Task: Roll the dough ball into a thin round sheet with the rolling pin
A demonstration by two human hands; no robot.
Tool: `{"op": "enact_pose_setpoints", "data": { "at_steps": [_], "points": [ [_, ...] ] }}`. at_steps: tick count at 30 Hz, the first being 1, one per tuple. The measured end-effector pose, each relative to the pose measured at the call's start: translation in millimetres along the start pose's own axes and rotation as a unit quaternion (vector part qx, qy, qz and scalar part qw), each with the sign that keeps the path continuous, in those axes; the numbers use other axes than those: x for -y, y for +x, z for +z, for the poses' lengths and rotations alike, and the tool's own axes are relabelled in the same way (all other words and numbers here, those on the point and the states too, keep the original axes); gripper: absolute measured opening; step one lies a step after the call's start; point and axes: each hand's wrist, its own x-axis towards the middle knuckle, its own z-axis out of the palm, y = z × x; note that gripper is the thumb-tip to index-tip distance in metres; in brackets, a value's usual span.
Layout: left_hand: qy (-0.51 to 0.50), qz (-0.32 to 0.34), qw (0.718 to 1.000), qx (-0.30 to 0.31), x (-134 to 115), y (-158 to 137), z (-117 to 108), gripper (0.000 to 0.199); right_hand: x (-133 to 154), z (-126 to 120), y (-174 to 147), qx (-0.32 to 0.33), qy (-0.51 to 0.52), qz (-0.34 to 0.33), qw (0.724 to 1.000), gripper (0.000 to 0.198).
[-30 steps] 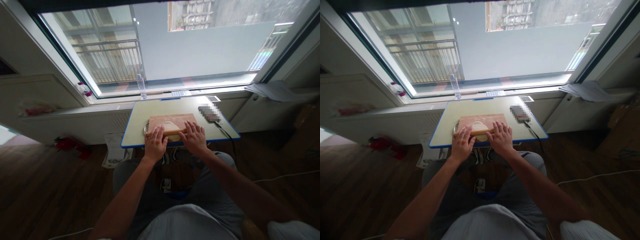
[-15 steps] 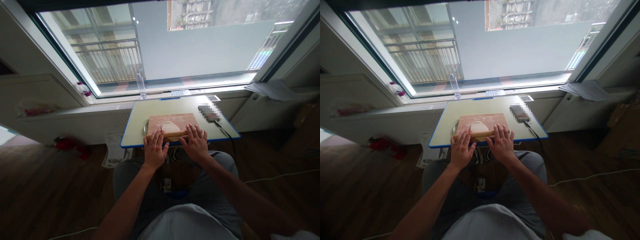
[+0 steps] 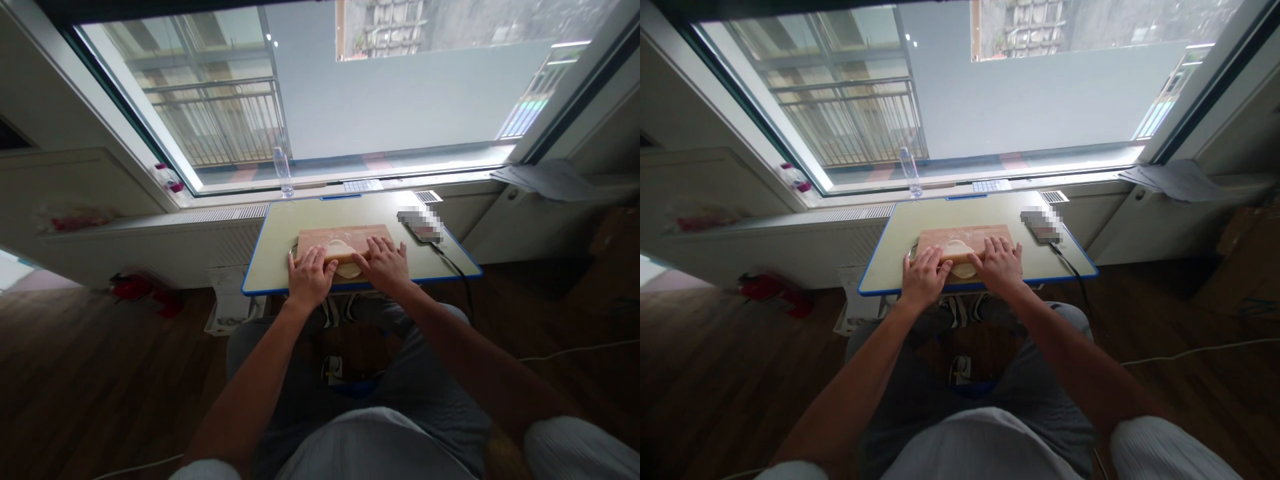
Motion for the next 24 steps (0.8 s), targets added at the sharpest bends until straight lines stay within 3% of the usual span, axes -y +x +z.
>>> {"op": "enact_pose_setpoints", "data": {
  "at_steps": [16,24],
  "points": [
    [0.016,-0.02,0.999,0.046,9.3,46.0,5.4,0.058,0.1,0.7,41.4,0.035,-0.021,-0.009,0.999,0.076],
    [0.025,-0.047,0.99,0.134,6.9,64.6,-5.0,0.066,0.8,-1.9,57.7,0.063,-0.03,-0.01,0.998,0.074]
  ]
}}
